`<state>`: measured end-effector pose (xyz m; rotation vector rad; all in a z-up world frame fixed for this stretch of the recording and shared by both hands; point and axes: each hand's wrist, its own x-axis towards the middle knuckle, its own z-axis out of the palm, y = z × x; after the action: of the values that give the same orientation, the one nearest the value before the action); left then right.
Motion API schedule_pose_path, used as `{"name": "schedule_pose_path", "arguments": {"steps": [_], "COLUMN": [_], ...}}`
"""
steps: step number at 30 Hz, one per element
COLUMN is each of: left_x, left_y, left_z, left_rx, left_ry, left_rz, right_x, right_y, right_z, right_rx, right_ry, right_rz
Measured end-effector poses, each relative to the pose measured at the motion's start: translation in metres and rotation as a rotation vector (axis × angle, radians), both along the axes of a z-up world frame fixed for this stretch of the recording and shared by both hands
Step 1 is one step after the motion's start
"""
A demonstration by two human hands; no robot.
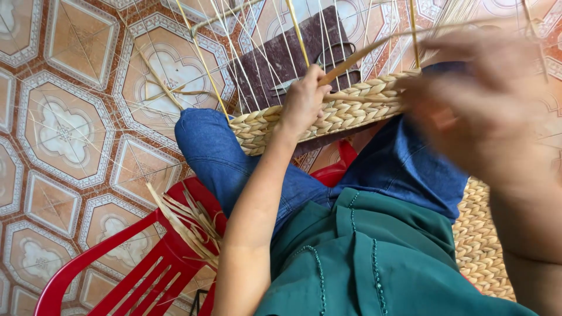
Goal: The person sits on the tiled floor with a partially woven water-hyacinth basket across their lap and weaves long dried plant strands over and under the upright stakes, pulling each strand tight and tucking the ends into the woven rim to extend the basket's side wall.
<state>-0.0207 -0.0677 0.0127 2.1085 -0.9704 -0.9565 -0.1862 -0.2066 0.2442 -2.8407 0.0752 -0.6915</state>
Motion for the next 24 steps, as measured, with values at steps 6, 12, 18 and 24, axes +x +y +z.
{"name": "schedule_pose_path", "arguments": {"steps": [6, 12, 18, 24], "left_x": [-0.001, 0.014, 0.015, 0.01], "left_y": [0.031, 0.04, 0.003, 0.004], "left_z": [-0.033, -0.024, 0.005, -0.023], "left_rx": [-0.346, -0.283, 0.01, 0.012], "left_ry": [0.215, 0.436, 0.273, 0.11], "left_rz": [0.095, 0.098, 0.108, 0.0], "right_x": [0.057, 0.091, 0.052, 0.033], "right_y": [-0.017, -0.02, -0.029, -0.048], "right_z": [-0.201, -0.243, -0.212, -0.179], "right_rx": [0.409, 0.818, 2.134, 0.675], "right_ry": [0.61, 0.262, 0.204, 0.309], "right_rz": [-0.044, 0.035, -0.2, -0.019]}}
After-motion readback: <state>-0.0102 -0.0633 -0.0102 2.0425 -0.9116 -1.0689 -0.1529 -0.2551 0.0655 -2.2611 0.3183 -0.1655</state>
